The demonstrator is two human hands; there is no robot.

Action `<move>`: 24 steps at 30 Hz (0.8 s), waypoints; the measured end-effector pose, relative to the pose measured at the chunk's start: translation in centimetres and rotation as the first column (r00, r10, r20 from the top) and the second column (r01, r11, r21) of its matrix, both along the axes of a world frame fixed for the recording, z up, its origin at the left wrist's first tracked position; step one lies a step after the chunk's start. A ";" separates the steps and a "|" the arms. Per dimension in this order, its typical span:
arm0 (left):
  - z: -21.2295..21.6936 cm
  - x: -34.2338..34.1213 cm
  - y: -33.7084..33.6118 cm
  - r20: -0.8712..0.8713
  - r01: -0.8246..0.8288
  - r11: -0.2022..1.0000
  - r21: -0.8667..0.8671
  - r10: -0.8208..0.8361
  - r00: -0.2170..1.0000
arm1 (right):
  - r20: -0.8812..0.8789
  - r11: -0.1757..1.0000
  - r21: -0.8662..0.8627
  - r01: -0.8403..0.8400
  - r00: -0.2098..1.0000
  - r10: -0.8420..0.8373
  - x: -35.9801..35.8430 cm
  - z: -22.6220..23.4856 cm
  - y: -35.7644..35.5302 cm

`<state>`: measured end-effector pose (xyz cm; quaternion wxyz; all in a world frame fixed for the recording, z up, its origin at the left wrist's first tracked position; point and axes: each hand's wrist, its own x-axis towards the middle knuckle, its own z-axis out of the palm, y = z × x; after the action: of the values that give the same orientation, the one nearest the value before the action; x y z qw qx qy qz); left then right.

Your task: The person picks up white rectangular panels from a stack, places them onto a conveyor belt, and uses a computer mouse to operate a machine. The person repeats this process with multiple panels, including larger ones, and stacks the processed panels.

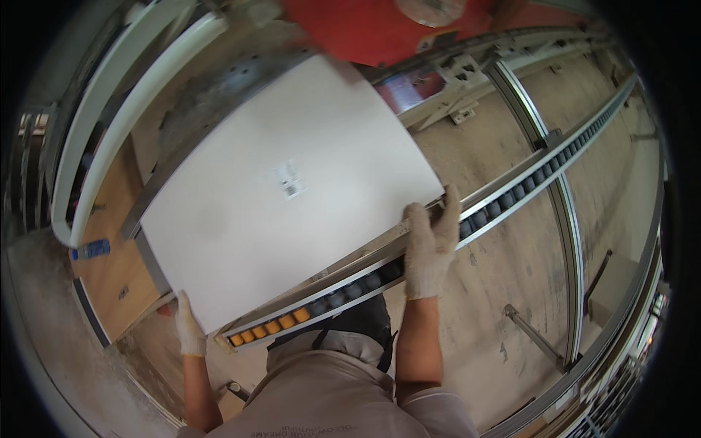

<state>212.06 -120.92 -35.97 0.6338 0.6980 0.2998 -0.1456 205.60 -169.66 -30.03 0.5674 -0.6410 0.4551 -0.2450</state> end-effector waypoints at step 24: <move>1.5 -3.2 4.8 0.075 0.055 0.989 -0.140 -0.045 0.996 | -0.747 0.541 -0.552 -0.635 0.664 0.017 -7.4 5.1 1.9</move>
<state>208.85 -116.15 -34.42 0.6882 0.6634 0.2481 -0.1572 198.23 -167.77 -24.93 0.0649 -0.9401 0.3308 -0.0508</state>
